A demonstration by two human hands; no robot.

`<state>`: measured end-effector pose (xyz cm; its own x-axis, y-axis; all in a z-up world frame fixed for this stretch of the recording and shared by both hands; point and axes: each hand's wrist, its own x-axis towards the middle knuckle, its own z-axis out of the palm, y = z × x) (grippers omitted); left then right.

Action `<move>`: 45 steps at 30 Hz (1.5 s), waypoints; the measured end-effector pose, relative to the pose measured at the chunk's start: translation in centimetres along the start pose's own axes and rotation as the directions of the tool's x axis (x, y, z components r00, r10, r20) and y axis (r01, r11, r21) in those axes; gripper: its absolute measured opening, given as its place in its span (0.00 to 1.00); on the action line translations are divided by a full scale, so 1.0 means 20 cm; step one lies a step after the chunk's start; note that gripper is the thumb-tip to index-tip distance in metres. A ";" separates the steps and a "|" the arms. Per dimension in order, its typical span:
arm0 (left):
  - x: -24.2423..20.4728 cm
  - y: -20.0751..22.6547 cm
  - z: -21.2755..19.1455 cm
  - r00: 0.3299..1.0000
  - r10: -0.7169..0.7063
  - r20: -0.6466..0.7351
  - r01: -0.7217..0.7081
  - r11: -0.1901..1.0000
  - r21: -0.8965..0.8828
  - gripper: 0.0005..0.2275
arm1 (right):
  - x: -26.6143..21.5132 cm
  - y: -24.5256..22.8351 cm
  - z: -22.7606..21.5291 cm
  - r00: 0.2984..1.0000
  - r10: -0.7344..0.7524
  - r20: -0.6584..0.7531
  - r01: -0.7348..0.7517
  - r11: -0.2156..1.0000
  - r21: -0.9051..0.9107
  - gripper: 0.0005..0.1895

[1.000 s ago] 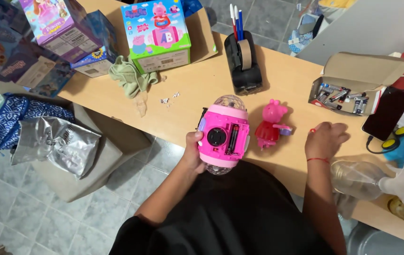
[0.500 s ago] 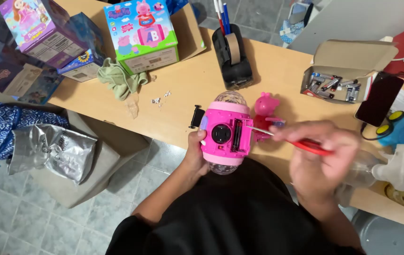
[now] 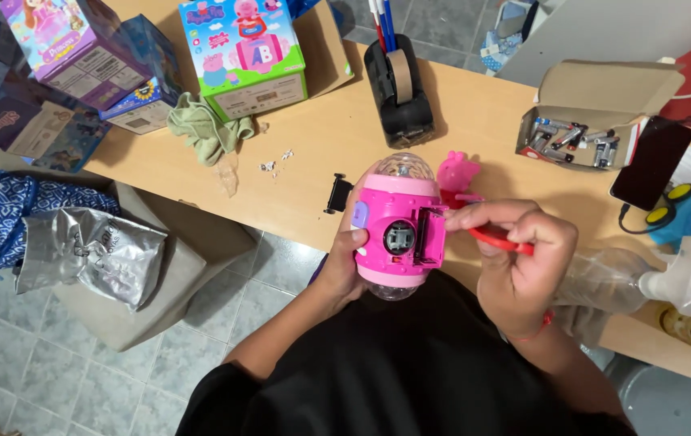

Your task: The person assembles a pink plastic toy by screwing the base into the main body and securing the transparent dome lid. They then use a screwdriver to tighten a screw on the side of the toy and insert a black cylindrical component into a slot on the toy's exterior.

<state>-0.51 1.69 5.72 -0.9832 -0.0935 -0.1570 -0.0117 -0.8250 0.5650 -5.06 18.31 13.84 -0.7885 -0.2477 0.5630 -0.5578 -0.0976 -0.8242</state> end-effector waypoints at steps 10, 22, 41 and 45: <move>-0.02 -0.02 0.01 0.997 0.067 0.039 -0.072 0.989 0.127 0.47 | 0.01 -0.03 0.00 0.998 0.047 -0.046 -0.049 0.998 -0.029 0.14; 0.08 -0.21 -0.21 0.980 -0.158 -0.119 0.156 0.987 -0.026 0.38 | -0.10 0.06 -0.02 0.952 0.011 -0.307 -0.025 0.999 -0.044 0.22; 0.17 -0.35 -0.79 0.742 -0.370 -0.559 0.434 0.901 -0.019 0.28 | -0.81 1.14 -0.39 0.925 0.291 -0.246 -0.380 0.763 -0.523 0.16; 0.13 -0.34 -0.94 0.739 -0.372 -0.562 0.487 0.871 0.064 0.29 | -0.81 1.23 -0.36 0.937 0.225 -0.266 -0.344 0.483 -0.805 0.05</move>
<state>0.41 -3.45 -13.85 -0.6193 -0.0758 -0.7815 -0.5009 -0.7283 0.4676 -7.89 26.95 -15.14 -0.9335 0.0024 0.3587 -0.2063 0.8145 -0.5423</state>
